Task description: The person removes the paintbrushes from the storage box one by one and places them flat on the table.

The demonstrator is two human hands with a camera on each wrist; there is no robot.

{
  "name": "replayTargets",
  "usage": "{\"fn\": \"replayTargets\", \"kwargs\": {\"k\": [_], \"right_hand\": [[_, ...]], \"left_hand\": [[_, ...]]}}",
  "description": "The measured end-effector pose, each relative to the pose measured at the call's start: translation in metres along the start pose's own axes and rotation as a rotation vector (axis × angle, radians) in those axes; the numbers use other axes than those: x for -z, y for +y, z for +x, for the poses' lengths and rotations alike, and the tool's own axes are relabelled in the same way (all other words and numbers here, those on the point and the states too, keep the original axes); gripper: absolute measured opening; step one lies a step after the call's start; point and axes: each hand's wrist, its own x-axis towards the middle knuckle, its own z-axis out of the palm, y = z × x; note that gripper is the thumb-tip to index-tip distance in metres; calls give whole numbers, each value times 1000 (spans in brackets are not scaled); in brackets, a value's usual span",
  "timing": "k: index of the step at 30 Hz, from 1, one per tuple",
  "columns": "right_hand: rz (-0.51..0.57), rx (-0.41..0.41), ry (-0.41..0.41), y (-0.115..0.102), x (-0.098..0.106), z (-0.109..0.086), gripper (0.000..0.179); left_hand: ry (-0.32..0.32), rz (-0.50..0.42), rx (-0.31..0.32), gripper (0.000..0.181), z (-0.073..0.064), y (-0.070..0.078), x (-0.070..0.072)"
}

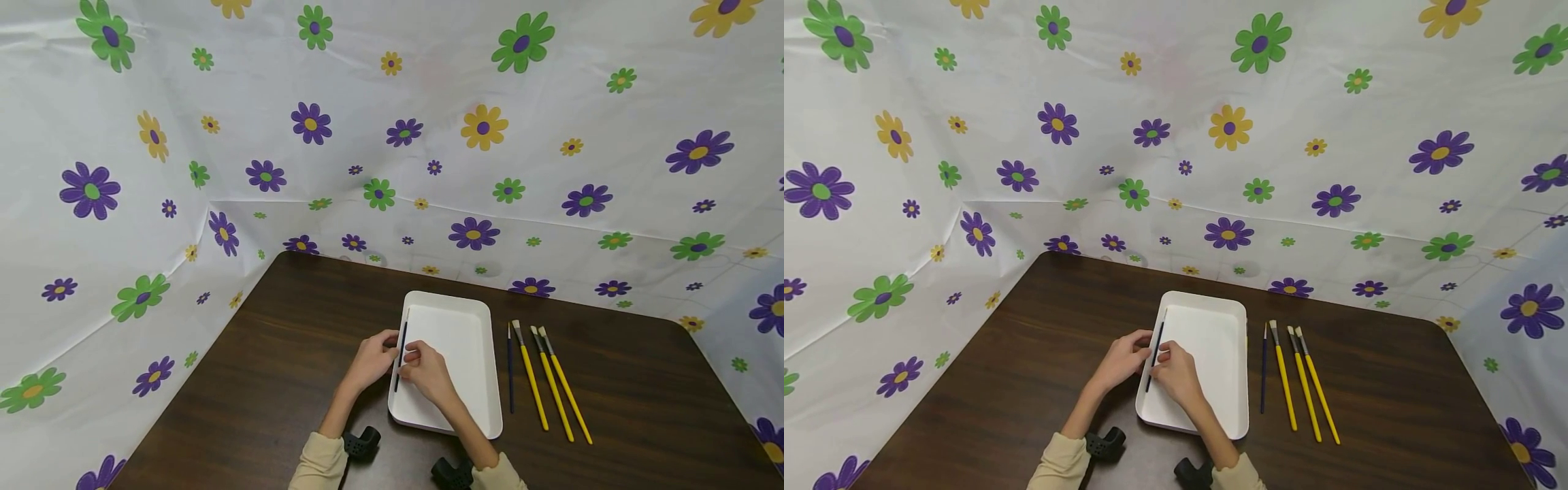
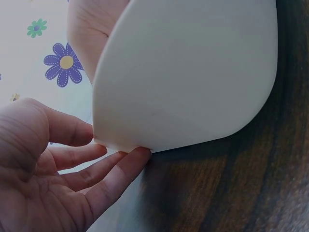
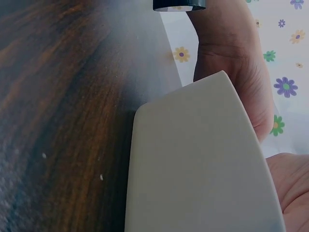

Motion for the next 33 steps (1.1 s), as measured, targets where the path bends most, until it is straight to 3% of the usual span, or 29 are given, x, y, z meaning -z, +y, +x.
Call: {"fn": "replayTargets", "kwargs": {"k": [13, 23, 33], "right_hand": [[-10, 10, -11, -2, -2, -1, 45], [111, -1, -19, -2, -6, -3, 44], [127, -21, -26, -3, -7, -4, 46]], "left_hand": [[11, 63, -7, 34, -1, 1, 0], [16, 94, -21, 34, -1, 2, 0], [18, 93, -34, 34, -1, 2, 1]]}}
